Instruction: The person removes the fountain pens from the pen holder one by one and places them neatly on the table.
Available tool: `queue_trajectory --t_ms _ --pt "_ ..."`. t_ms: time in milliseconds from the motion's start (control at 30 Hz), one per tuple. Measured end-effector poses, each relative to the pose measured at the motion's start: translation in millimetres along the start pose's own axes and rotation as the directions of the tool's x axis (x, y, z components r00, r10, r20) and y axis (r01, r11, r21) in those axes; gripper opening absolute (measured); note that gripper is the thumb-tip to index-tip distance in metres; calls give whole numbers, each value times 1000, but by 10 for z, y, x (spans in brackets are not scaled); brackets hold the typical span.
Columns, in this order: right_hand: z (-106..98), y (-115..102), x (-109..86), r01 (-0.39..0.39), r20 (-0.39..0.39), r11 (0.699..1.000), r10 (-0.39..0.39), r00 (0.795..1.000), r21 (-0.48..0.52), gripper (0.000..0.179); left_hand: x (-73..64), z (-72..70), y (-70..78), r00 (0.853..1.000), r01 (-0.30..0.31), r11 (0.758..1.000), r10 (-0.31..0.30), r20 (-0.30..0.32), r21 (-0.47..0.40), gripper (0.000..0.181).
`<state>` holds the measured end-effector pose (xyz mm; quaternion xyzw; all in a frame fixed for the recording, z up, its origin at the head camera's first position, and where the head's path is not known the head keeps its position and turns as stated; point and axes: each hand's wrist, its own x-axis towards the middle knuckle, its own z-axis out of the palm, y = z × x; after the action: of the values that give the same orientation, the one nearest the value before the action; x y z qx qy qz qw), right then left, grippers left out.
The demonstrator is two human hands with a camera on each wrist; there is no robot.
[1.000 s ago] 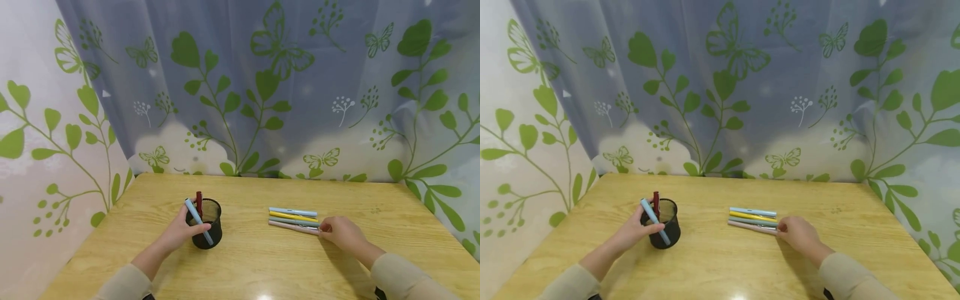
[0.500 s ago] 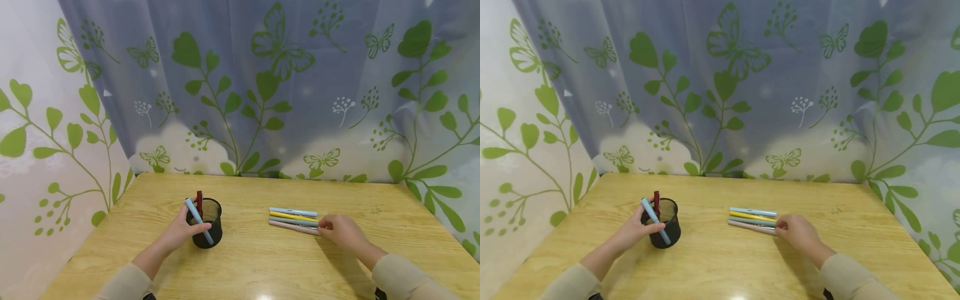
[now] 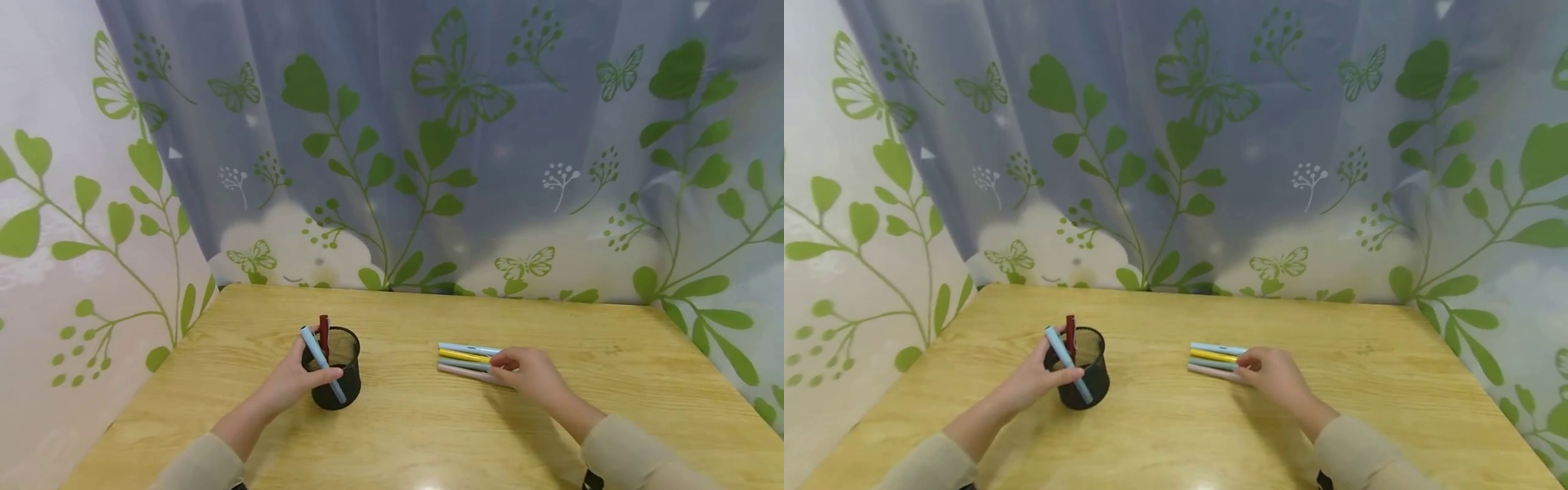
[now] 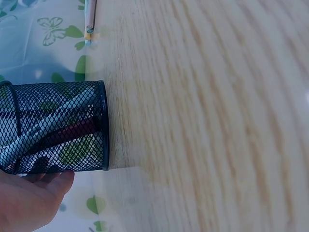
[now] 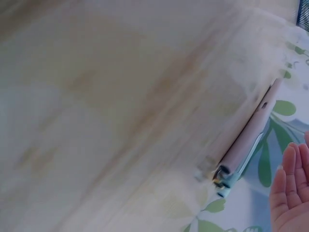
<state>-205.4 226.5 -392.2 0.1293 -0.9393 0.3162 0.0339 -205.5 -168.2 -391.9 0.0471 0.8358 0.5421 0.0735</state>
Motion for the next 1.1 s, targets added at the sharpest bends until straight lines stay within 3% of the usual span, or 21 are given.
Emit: queue_trajectory --t_ms 333,600,867,1100 --pt "124 -183 110 20 -47 998 -18 999 52 14 6 26 -9 1000 -15 1000 16 16 -18 85" --pt "261 -447 254 30 -56 990 -22 998 141 12 0 29 -15 1000 -4 1000 4 17 -14 86" --pt "428 -705 338 111 -34 958 -106 994 266 12 -36 64 -59 1000 9 1000 -9 6 0 87" --pt "469 -996 471 146 -51 950 -138 989 276 12 4 26 -13 1000 -14 1000 14 5 -12 87"
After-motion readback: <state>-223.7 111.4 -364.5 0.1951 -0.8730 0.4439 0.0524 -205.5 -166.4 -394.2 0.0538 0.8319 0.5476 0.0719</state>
